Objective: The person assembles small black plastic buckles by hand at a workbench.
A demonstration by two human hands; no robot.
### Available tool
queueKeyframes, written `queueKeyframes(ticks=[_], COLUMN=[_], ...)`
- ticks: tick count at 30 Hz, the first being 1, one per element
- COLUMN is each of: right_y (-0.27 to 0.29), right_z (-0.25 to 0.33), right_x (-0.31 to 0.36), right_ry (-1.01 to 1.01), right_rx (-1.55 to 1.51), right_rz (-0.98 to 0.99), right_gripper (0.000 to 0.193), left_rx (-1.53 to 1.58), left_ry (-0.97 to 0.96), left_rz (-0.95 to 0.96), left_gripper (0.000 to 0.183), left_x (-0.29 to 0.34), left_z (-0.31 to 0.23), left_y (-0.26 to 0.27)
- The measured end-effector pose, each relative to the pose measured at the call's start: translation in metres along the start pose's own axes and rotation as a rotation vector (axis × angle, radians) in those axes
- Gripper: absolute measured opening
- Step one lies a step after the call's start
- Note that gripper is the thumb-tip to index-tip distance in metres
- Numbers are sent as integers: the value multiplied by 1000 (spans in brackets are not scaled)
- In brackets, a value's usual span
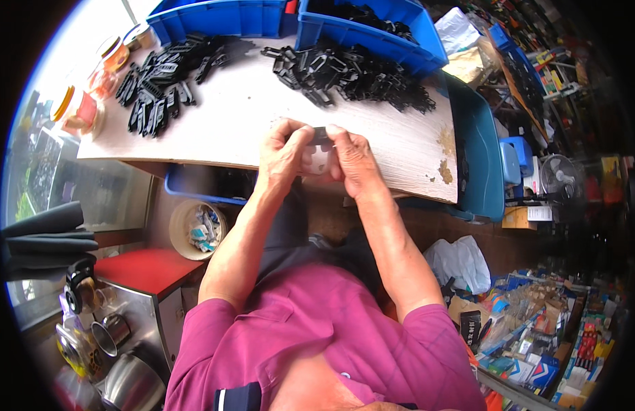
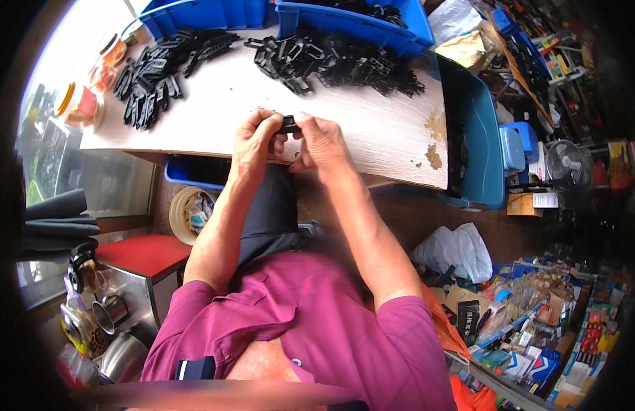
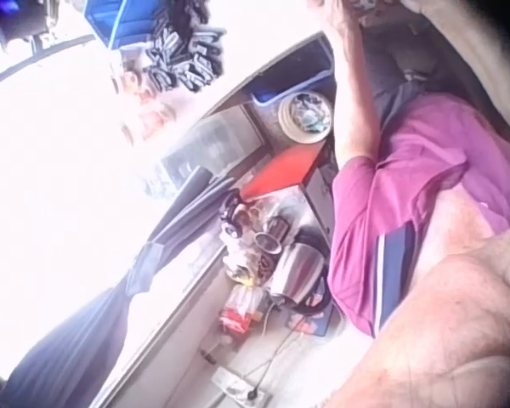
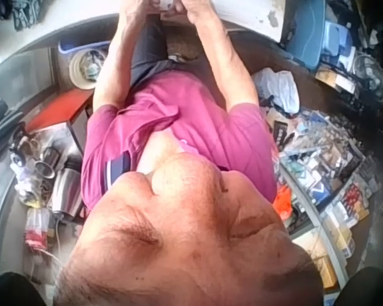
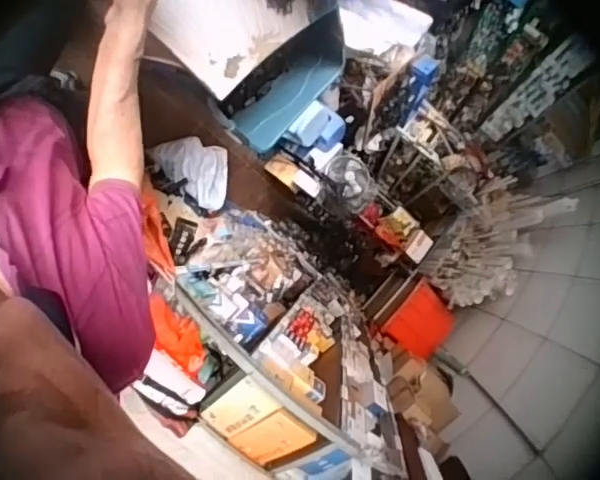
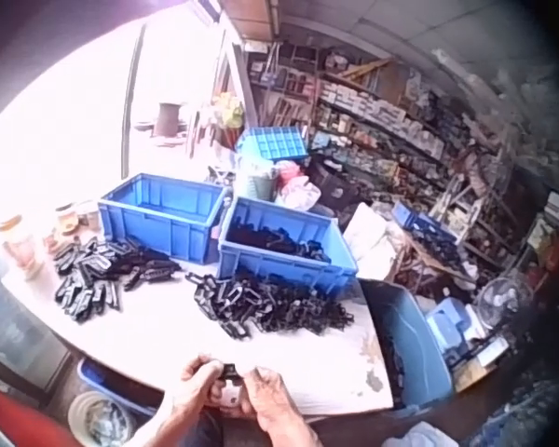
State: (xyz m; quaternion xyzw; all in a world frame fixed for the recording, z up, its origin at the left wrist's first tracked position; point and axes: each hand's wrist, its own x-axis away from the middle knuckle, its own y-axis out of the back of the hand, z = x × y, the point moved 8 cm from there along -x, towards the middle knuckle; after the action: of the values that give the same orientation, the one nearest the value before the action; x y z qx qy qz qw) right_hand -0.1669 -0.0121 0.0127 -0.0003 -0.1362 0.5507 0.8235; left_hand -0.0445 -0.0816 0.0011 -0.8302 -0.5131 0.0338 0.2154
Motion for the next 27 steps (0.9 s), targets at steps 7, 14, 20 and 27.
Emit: queueKeyframes(ticks=[7,14,20,27], right_y=[-1,51,186,202], right_z=[-5,9,74,48], right_x=[8,13,30,-1], right_ry=[103,89,294,51], right_rx=[-170,-299,-470,-83], right_rz=[-126,-262,-731,-764], right_gripper=[33,33,38,30], left_rx=[0,-67,-220,-414], left_ry=[30,-115,-157,-249], left_rz=[103,174,199,181], left_gripper=[15,30,25,20], left_x=[6,12,11,10], left_z=[-1,-3,1,-1], left_y=[-12,-19,-25,-30])
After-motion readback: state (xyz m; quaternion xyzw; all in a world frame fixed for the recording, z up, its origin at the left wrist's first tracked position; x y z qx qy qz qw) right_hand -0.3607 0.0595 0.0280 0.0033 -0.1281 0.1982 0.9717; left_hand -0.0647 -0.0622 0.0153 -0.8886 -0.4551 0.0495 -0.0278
